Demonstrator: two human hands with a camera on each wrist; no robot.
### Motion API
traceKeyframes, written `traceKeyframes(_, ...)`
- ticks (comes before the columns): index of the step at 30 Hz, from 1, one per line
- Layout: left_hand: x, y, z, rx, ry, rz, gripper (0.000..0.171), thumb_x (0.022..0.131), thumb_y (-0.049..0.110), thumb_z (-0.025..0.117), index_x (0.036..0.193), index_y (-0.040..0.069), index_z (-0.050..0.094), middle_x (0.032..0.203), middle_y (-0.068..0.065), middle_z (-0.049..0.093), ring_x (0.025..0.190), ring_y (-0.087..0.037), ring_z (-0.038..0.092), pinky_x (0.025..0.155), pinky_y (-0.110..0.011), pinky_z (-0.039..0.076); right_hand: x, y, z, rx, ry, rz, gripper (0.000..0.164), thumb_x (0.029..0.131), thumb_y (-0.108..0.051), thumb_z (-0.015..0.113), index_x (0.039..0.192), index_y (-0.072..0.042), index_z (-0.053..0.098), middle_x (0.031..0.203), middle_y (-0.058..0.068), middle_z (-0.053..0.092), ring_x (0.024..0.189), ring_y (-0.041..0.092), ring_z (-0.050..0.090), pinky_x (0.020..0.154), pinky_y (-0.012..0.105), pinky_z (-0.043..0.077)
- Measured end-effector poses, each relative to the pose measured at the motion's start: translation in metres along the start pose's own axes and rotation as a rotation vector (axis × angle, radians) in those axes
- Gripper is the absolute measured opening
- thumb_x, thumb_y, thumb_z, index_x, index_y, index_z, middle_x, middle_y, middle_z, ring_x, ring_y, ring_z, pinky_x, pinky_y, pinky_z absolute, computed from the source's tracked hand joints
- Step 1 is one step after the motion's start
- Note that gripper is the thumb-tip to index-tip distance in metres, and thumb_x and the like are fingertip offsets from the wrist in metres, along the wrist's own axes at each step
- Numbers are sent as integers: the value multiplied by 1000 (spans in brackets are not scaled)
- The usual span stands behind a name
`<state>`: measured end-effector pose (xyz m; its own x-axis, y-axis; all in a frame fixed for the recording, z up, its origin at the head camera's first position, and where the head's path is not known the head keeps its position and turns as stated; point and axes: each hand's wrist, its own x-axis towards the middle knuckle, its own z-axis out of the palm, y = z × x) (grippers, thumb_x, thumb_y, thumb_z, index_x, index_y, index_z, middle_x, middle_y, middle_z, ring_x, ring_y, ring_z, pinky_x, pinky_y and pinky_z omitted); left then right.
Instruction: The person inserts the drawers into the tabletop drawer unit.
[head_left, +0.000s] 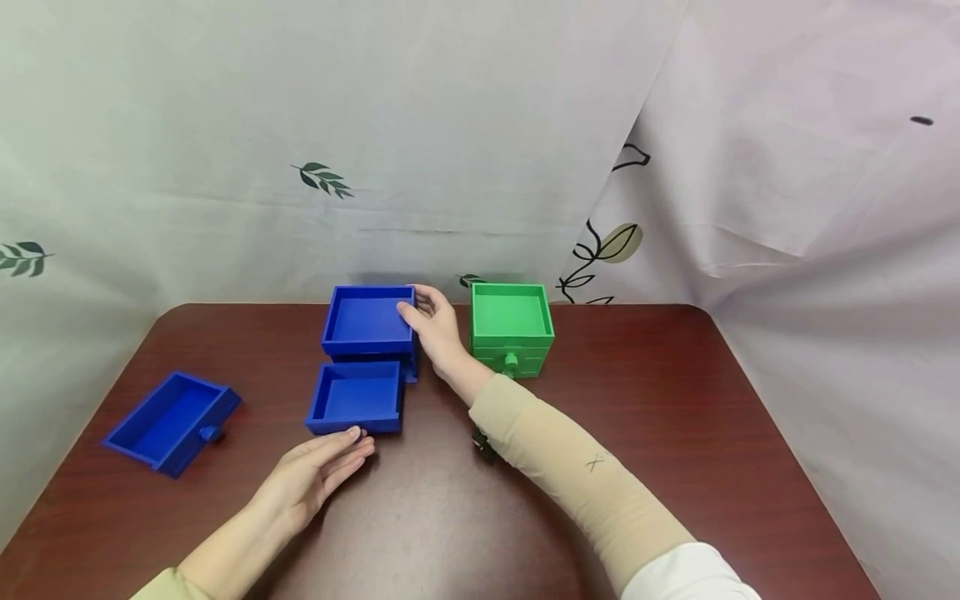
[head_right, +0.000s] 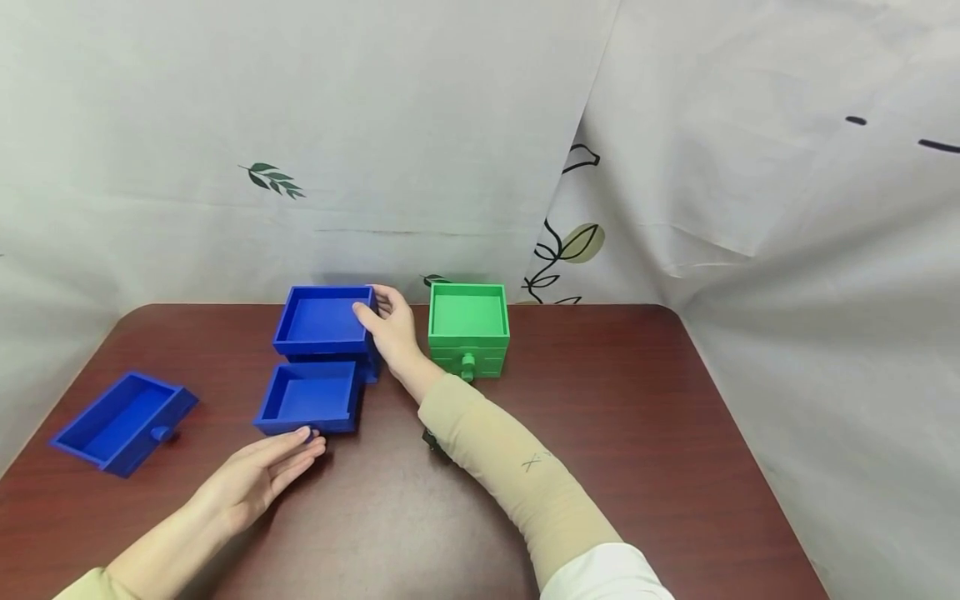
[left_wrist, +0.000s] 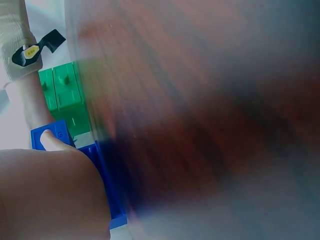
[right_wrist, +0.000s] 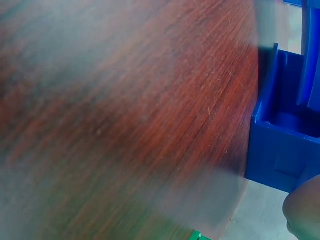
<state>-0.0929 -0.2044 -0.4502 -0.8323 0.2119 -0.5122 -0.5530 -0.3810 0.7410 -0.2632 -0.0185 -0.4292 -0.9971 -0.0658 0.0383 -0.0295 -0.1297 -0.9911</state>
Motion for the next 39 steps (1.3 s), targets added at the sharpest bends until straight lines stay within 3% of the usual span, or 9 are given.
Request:
traceKeyframes(25,8,6,15,-2,-33,34,36,112,6,52,92,18,80,93,4,83,93,-4,79,90,-17,64,0,4,1,-6,1,-14,46,101,-5,67,145,4,57,143,25,62,135,35,60,117,39,53)
traceKeyframes(39,10,13,23,37,1,51,35,112,8,54,91,19,80,93,5,82,92,-4,79,90,-17,64,0,2,0,-13,2,-17,46,101,-5,67,145,4,57,143,24,61,134,34,60,117,40,52)
